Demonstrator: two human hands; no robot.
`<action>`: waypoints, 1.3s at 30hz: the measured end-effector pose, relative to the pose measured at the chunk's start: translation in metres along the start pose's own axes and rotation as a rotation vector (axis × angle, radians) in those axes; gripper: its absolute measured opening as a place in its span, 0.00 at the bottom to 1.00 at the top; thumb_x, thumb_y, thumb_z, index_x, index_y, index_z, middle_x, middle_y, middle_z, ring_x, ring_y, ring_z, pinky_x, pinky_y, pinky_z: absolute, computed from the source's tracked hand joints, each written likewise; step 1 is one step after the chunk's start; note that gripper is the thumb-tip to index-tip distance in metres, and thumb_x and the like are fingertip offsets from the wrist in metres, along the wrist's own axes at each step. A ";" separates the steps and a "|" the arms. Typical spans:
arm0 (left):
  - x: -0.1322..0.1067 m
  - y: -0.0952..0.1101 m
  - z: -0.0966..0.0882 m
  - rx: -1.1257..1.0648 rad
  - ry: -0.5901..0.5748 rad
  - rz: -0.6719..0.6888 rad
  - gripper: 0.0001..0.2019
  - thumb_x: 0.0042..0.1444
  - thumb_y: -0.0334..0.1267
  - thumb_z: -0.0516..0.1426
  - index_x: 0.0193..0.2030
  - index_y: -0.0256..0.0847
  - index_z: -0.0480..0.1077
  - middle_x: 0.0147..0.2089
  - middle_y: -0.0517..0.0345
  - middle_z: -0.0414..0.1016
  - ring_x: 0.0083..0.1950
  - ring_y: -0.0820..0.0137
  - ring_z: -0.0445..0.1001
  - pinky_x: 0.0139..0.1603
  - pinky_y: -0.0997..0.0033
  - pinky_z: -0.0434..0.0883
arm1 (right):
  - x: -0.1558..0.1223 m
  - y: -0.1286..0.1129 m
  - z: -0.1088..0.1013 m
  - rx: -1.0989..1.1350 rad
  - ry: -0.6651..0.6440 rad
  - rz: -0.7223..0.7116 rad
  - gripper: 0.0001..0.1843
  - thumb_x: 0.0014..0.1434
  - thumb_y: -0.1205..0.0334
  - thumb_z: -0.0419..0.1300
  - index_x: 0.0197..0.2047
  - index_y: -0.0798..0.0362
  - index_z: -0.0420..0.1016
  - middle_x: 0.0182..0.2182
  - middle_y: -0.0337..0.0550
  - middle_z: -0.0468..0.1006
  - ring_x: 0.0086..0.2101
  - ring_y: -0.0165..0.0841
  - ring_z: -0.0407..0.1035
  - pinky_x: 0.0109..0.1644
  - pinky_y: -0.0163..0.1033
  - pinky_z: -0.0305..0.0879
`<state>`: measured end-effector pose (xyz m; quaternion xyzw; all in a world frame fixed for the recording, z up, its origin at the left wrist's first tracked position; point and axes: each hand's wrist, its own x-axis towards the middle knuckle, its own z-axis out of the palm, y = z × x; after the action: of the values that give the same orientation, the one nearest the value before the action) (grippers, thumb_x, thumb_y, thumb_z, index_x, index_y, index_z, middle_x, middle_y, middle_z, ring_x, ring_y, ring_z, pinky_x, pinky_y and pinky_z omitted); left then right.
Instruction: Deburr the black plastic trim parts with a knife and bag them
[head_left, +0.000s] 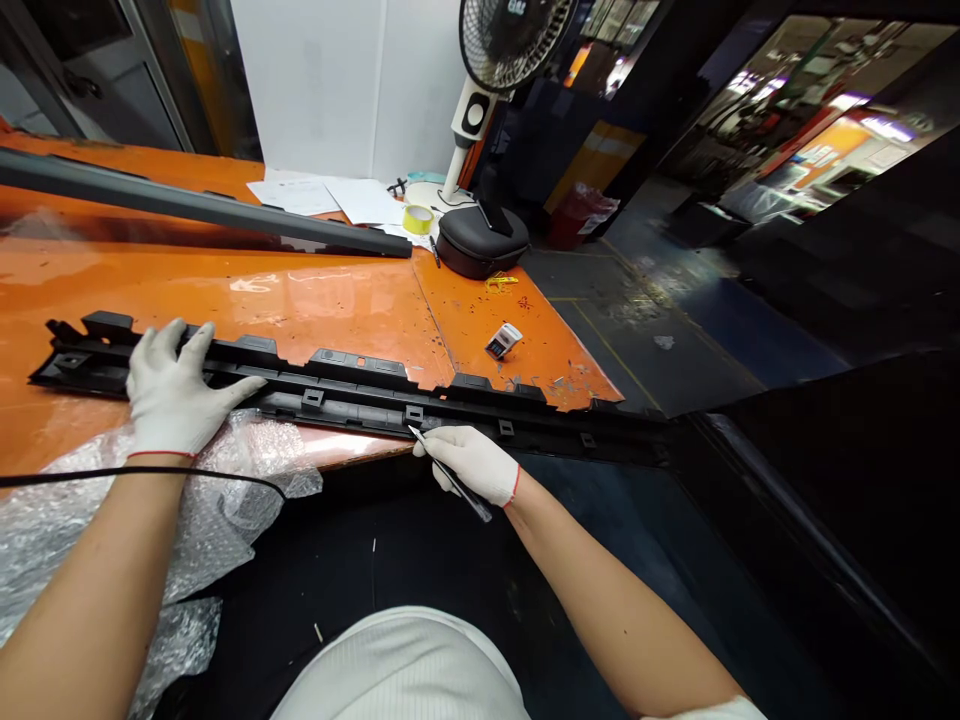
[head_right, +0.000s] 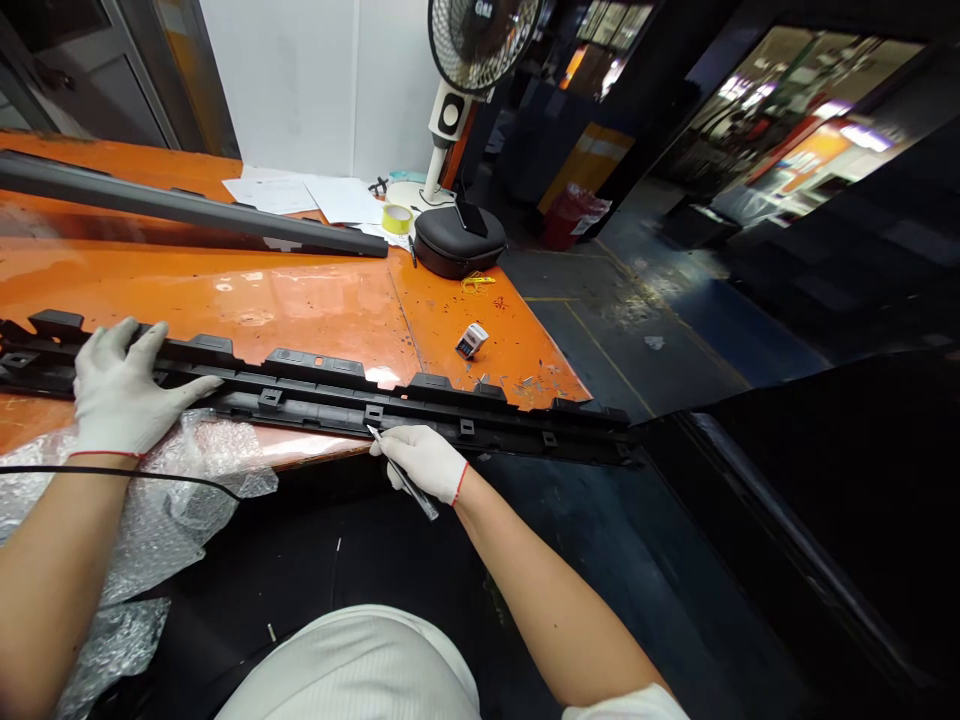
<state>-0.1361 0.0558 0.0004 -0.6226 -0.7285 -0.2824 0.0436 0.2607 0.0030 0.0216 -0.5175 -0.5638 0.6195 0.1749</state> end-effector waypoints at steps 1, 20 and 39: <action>0.000 0.000 0.000 -0.008 0.003 -0.001 0.45 0.55 0.67 0.62 0.73 0.42 0.68 0.79 0.41 0.58 0.80 0.38 0.51 0.79 0.34 0.55 | -0.002 0.000 -0.003 0.000 -0.110 0.001 0.18 0.67 0.48 0.57 0.41 0.55 0.78 0.15 0.31 0.69 0.15 0.27 0.57 0.22 0.31 0.53; 0.000 -0.005 -0.002 -0.028 -0.023 0.022 0.43 0.58 0.65 0.63 0.75 0.46 0.66 0.80 0.42 0.56 0.80 0.33 0.50 0.76 0.28 0.57 | 0.018 0.003 0.029 -0.746 0.597 -0.151 0.14 0.70 0.60 0.62 0.57 0.45 0.80 0.42 0.39 0.87 0.44 0.40 0.82 0.47 0.38 0.68; -0.001 -0.012 0.012 -0.017 0.036 -0.011 0.43 0.51 0.61 0.69 0.72 0.50 0.69 0.77 0.43 0.61 0.79 0.37 0.53 0.79 0.34 0.55 | 0.014 -0.011 0.027 -0.788 0.504 -0.194 0.09 0.72 0.55 0.62 0.50 0.49 0.77 0.40 0.41 0.85 0.41 0.40 0.80 0.43 0.38 0.64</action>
<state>-0.1435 0.0603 -0.0143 -0.6138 -0.7286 -0.2999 0.0502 0.2284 0.0038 0.0208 -0.6236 -0.7414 0.1946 0.1535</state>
